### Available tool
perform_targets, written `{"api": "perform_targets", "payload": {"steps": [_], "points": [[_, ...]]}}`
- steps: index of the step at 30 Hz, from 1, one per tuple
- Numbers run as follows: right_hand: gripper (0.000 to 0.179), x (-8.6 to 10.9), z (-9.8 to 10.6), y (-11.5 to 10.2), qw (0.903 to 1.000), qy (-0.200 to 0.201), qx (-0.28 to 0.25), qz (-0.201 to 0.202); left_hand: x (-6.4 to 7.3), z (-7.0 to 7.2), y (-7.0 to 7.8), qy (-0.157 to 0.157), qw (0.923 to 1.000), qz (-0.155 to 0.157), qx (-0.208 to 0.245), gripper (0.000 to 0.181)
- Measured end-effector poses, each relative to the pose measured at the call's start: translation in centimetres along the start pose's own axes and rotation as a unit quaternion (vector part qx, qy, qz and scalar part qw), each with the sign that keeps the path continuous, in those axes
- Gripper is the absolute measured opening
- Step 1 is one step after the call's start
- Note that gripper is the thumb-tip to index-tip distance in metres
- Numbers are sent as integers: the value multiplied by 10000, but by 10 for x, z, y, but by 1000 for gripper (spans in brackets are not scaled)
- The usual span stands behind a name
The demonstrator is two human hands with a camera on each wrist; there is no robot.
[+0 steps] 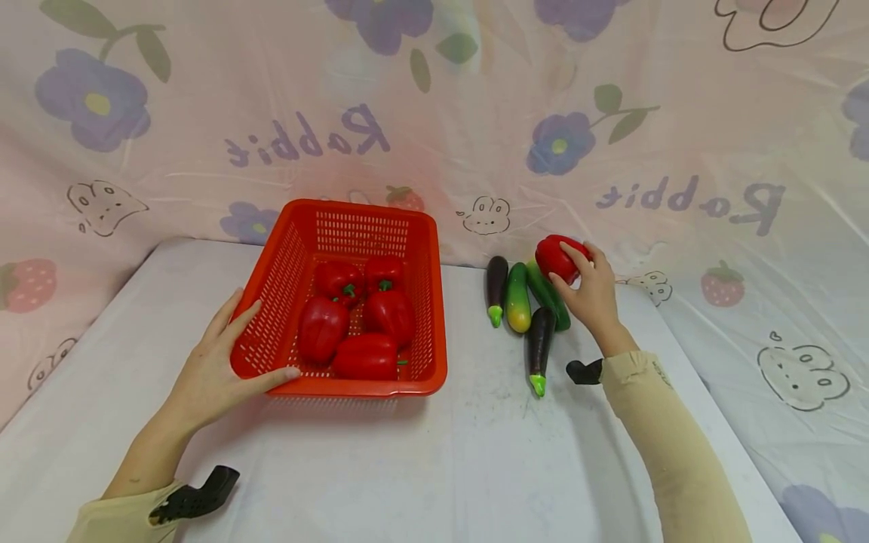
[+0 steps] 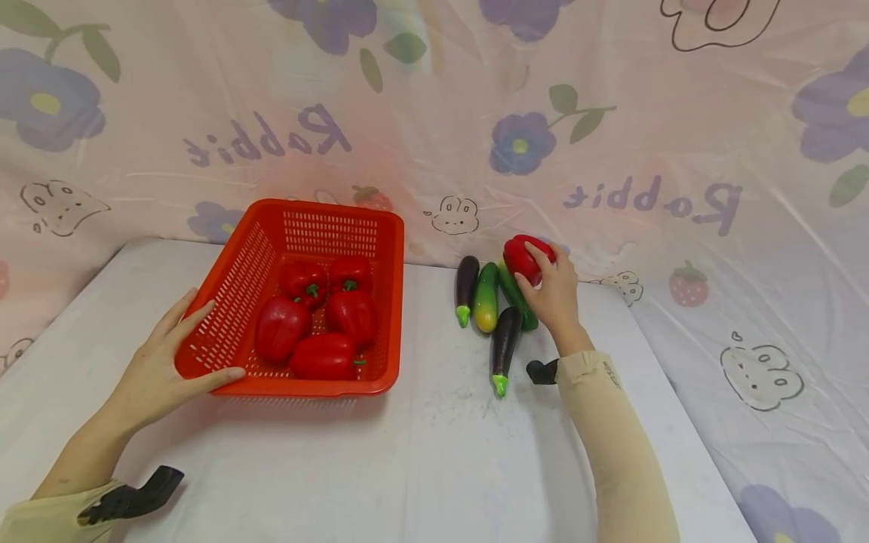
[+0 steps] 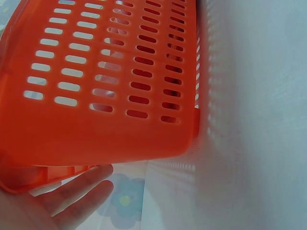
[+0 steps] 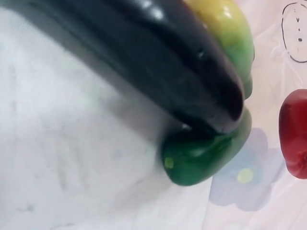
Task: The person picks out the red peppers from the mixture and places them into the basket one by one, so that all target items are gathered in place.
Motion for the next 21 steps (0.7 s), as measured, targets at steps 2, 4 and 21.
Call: {"api": "perform_targets", "payload": {"steps": [2,4,21], "points": [[57,-1,1,-4,10000,12,-32,28,0,0,0,1,10000,-2,-5,106],[57,-3,1,-7,9999,37,-52,78,0,0,0,3,10000,-3,-5,106],[55,-15,4,-41,9983,224,-300,438,0,0,1,19,10000,-33,50,106]]}}
Point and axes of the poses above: each hand's wrist, its own x-axis away from the middle knuckle, its own z-axis out of the back of the hand, y = z × x, the point moved 6 cm from there along -x, towards the middle knuckle, and after that the axes turned 6 degrees about x, right-handed, at the moved point
